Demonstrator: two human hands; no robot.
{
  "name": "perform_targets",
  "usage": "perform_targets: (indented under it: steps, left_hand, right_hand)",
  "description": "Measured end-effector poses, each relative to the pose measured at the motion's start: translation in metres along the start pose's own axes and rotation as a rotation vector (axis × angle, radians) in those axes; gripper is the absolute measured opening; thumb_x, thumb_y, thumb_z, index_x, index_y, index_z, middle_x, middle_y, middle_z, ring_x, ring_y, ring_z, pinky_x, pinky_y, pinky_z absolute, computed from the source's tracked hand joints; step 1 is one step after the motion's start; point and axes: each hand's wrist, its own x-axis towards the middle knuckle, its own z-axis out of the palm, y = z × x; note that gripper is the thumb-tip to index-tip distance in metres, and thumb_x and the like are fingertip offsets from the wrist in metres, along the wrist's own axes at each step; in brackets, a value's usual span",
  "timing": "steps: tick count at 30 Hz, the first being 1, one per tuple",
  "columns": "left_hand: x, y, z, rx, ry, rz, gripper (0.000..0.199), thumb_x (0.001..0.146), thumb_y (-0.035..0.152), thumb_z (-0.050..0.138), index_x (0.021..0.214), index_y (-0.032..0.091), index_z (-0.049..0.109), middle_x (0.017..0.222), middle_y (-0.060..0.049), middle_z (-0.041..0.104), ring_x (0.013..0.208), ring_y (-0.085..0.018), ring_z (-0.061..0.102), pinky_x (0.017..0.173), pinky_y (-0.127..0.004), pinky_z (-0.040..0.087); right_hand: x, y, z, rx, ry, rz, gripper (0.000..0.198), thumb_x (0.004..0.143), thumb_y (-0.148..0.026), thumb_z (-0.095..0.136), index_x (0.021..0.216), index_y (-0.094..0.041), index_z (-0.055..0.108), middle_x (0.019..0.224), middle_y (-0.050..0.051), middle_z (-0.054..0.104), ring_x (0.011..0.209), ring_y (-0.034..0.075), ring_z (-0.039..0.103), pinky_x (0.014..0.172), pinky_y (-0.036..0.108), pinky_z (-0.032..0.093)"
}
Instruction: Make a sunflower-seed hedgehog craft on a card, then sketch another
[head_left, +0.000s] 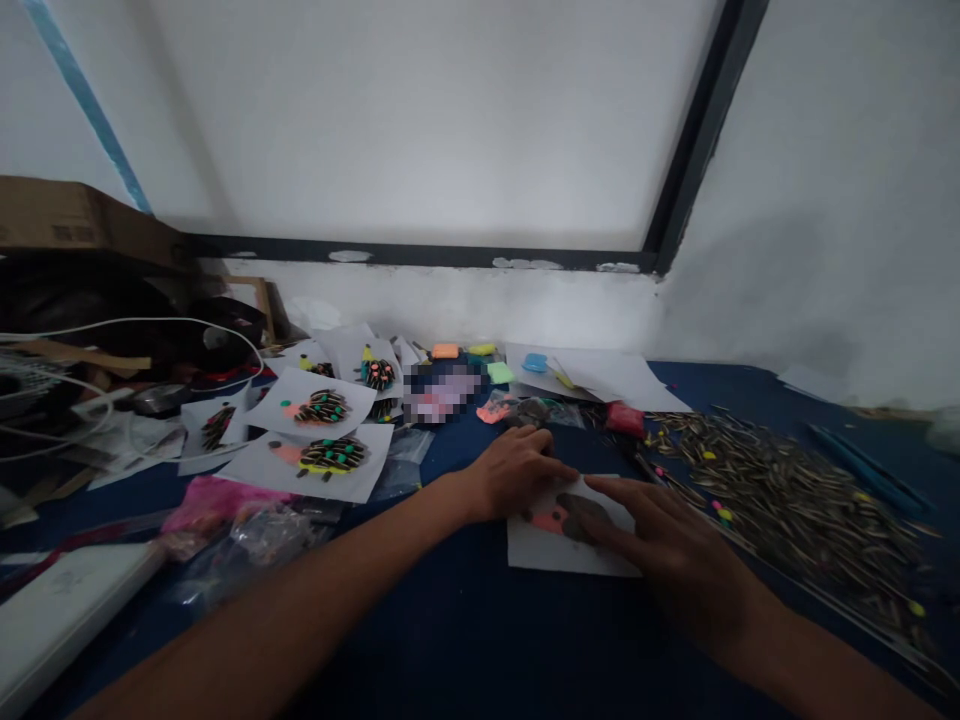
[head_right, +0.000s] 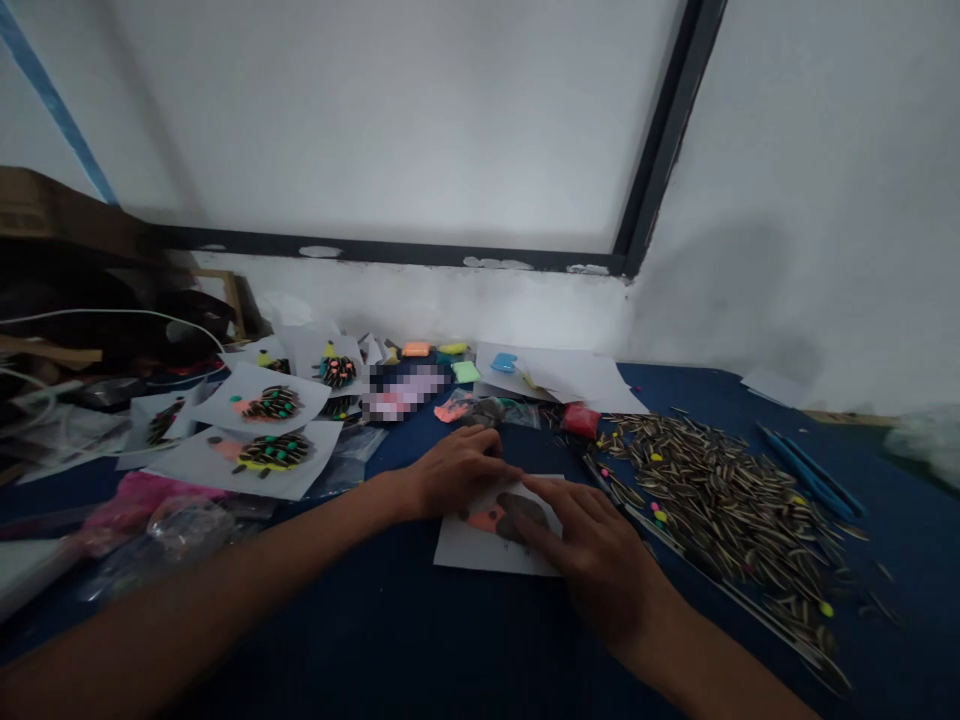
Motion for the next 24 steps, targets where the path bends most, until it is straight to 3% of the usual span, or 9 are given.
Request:
perform_targets:
  steps: [11,24]
  left_hand:
    - [-0.001,-0.001,0.002,0.010,-0.001,0.006,0.027,0.093,0.026,0.051,0.114,0.032,0.066,0.092,-0.005,0.055,0.085,-0.016,0.051,0.076,-0.029,0.039]
    - [-0.001,-0.002,0.002,-0.040,0.010,0.001,0.027,0.093,0.024,0.051,0.114,0.030,0.066,0.095,-0.005,0.056,0.086,-0.016,0.052,0.077,-0.030,0.040]
  right_hand:
    - [-0.002,-0.003,0.000,-0.055,0.005,0.028,0.038,0.089,-0.004,0.041,0.106,-0.022,0.069,0.109,0.011,0.069,0.100,0.024,0.064,0.075,0.036,0.056]
    - [-0.012,0.002,0.000,0.091,-0.023,0.132,0.043,0.085,0.000,0.040,0.110,-0.025,0.065,0.116,0.009,0.066,0.101,0.022,0.064,0.077,0.038,0.057]
